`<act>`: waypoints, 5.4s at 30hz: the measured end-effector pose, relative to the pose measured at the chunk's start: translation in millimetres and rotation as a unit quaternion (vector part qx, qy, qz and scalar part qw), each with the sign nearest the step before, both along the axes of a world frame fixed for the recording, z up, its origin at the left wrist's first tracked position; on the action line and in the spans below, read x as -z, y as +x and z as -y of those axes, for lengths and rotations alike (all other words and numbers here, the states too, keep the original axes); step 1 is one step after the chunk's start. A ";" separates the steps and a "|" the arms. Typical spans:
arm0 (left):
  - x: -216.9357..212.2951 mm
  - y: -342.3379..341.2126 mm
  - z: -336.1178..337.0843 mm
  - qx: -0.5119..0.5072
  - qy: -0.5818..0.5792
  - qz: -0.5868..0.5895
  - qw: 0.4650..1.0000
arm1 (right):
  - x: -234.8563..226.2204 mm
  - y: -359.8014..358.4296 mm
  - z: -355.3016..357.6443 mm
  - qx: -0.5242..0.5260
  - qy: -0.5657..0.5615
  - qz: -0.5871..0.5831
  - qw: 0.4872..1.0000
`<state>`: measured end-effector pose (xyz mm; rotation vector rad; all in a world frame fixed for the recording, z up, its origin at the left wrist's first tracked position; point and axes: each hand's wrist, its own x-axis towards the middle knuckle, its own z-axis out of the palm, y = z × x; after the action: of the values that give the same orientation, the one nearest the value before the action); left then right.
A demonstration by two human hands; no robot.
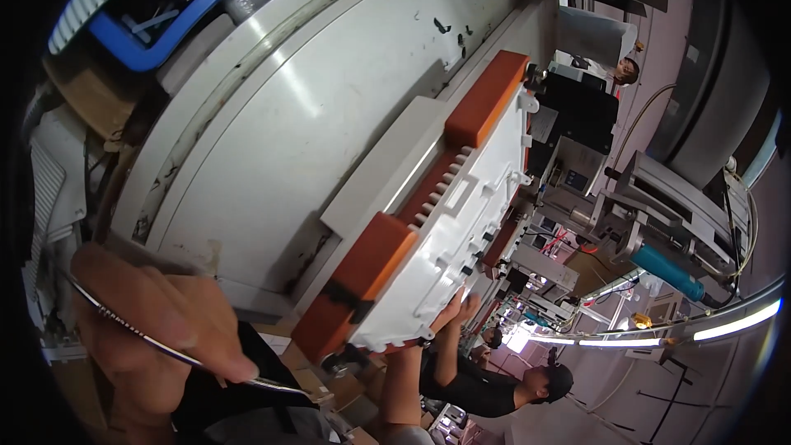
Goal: Assembling plastic housings and inserting components using an automated production machine.
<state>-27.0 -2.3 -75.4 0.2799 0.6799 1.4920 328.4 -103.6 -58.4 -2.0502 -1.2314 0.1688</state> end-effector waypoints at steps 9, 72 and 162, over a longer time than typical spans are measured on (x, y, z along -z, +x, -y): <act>3.5 1.9 34.3 0.025 0.076 0.043 0.996 | -10.9 -28.8 -33.5 -0.040 0.080 0.374 0.923; -79.5 -7.8 89.8 0.317 0.021 -0.336 0.887 | -89.3 -156.0 15.2 -0.043 0.081 -0.549 0.831; 93.0 -53.2 72.2 0.432 0.085 -0.647 0.623 | -85.1 -74.3 -181.8 -0.172 -0.042 -0.581 0.795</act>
<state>-80.2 -74.4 -168.5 1.6785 1.2423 0.1636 254.1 78.2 26.7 -1.2651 -0.7263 1.4318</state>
